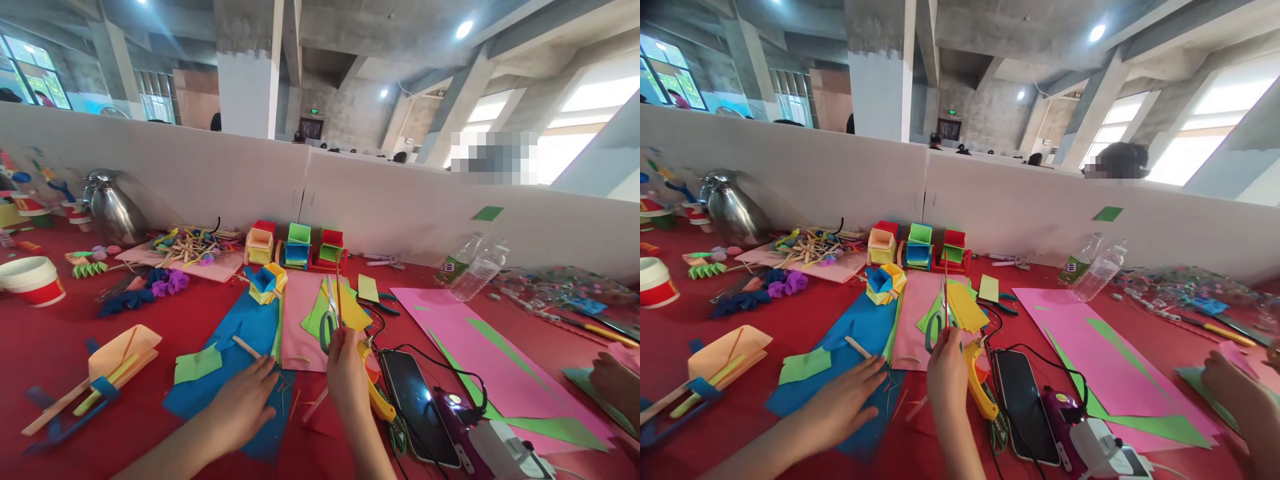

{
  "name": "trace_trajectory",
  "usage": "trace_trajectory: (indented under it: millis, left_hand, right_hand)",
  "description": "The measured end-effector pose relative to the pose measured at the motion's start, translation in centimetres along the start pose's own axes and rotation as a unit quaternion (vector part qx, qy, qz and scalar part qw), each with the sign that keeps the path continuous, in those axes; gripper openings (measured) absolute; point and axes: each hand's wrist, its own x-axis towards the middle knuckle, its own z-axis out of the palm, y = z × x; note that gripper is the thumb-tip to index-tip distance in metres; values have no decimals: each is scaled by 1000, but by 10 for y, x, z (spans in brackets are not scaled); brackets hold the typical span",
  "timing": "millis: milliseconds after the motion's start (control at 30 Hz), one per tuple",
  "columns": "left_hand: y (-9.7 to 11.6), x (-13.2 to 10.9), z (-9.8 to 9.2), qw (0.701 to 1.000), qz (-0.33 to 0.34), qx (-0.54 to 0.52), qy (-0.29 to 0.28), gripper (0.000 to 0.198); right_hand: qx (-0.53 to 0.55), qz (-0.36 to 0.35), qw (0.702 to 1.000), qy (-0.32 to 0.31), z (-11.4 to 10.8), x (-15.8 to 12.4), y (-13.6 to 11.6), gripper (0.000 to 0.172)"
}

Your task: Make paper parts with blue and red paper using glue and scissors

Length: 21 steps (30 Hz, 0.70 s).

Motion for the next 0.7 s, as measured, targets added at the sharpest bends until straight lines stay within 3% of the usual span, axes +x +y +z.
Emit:
trace_trajectory:
  millis: [100, 167, 367, 467, 533, 600, 633, 700]
  left_hand:
    - [0, -4, -3, 1000, 15, 2, 27, 47]
    - [-6, 1, -10, 997, -18, 36, 65, 47]
    - [-19, 20, -24, 987, -58, 147, 32, 27]
    - [-21, 22, -23, 978, -76, 187, 50, 23]
    - [-21, 21, -25, 976, -83, 192, 67, 22]
    - [-21, 22, -32, 975, -87, 186, 89, 21]
    - [-21, 23, -37, 975, -86, 180, 100, 21]
    - [-22, 26, -47, 974, -87, 171, 118, 21]
  right_hand:
    - [-89, 38, 995, -5, -3, 13, 5, 19]
    - [-136, 51, 989, -14, 0, 18, 11, 21]
    - [-198, 37, 976, -77, 2, 16, 17, 18]
    - [-201, 13, 978, -48, -7, 12, 11, 12]
    - [-122, -13, 992, -11, -8, 9, 4, 11]
    - [70, -36, 996, -35, 0, 4, -4, 17]
    - [189, -39, 978, -79, 8, 0, -9, 21]
    - [373, 4, 910, -181, 29, -10, -15, 27]
